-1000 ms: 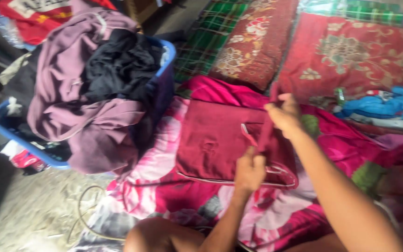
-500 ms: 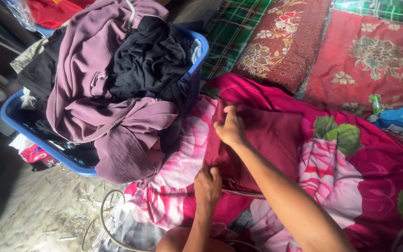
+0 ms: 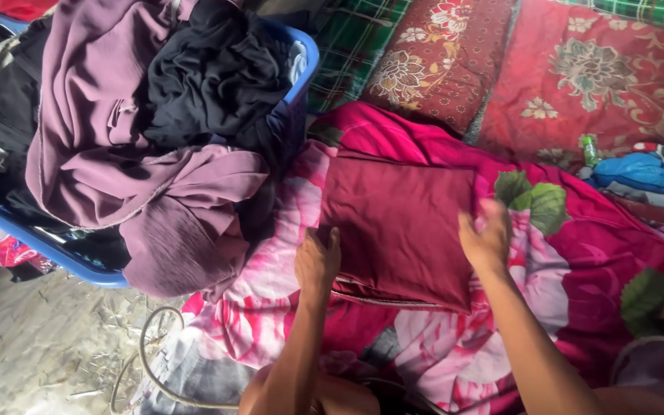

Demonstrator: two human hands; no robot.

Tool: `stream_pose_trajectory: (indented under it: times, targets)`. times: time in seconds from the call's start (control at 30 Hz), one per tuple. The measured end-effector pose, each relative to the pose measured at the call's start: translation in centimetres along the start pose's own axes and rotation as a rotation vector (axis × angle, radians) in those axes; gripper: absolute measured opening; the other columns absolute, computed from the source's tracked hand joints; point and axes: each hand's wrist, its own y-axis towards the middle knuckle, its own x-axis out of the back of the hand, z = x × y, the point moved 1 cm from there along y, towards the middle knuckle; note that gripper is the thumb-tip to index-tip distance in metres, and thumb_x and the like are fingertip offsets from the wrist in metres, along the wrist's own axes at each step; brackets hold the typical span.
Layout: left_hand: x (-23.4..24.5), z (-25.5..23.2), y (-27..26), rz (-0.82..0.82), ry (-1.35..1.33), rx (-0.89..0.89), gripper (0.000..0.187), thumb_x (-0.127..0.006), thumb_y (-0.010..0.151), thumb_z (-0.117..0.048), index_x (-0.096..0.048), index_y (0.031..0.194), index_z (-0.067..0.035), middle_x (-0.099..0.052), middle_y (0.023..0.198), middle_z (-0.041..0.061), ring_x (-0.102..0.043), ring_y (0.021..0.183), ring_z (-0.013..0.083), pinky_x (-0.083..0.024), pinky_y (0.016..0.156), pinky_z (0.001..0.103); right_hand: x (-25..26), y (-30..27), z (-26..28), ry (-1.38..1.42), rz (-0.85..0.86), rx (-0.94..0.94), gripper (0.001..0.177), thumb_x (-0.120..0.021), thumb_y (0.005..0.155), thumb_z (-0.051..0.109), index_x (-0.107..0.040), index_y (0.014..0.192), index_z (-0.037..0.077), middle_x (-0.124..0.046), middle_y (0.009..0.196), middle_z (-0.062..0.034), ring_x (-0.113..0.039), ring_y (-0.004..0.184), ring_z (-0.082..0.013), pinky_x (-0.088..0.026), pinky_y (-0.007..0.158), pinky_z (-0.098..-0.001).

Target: The person irons a maroon garment on a floral bedsheet, smoothing it with one hand while moving the iron with the other. They flip the garment to iron the other side and then fold it.

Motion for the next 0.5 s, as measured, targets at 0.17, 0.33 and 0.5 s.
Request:
stream_pose_trajectory:
  times: [0.17,0.33,0.5]
  targets:
    - [-1.2,0.6,0.1,0.051,-0.010,-0.063,0.031,-0.066,0.095,-0.037,-0.056,0.102,-0.008,-0.062,0.063,0.014,-0.068,0.057,0.0434,-0.055,0.049,0.056,0.2,-3.7,-5.2,-0.115,0.429,-0.312,0.074,-0.067,0.089,0.069,-0.060,0.140,0.016,-0.069,0.127,-0.0148,-0.062,0.126,-0.0317,-0.050,0.106,-0.0470]
    - [1.8,0.0,-2.5,-0.110,-0.015,-0.298,0.021,-0.068,0.097,-0.024,-0.060,0.103,-0.006,-0.058,0.068,0.014,-0.066,0.056,0.0400,-0.053,0.045,0.050,1.3,-2.1,-7.1,-0.093,0.359,-0.265,0.059,-0.059,0.100,0.050,-0.061,0.145,0.011,-0.066,0.136,-0.0196,-0.060,0.129,-0.0324,-0.048,0.107,-0.0485]
    - [4.2,-3.3,-0.5,0.557,0.024,0.428,0.052,-0.058,0.093,-0.061,-0.052,0.115,-0.015,-0.070,0.105,0.021,-0.071,0.103,0.0447,-0.057,0.088,0.059,0.9,-2.6,-10.0,-0.377,0.448,-0.170,0.064,-0.064,0.090,0.040,-0.049,0.150,0.021,-0.055,0.148,-0.0172,-0.059,0.129,-0.0463,-0.050,0.104,-0.0606]
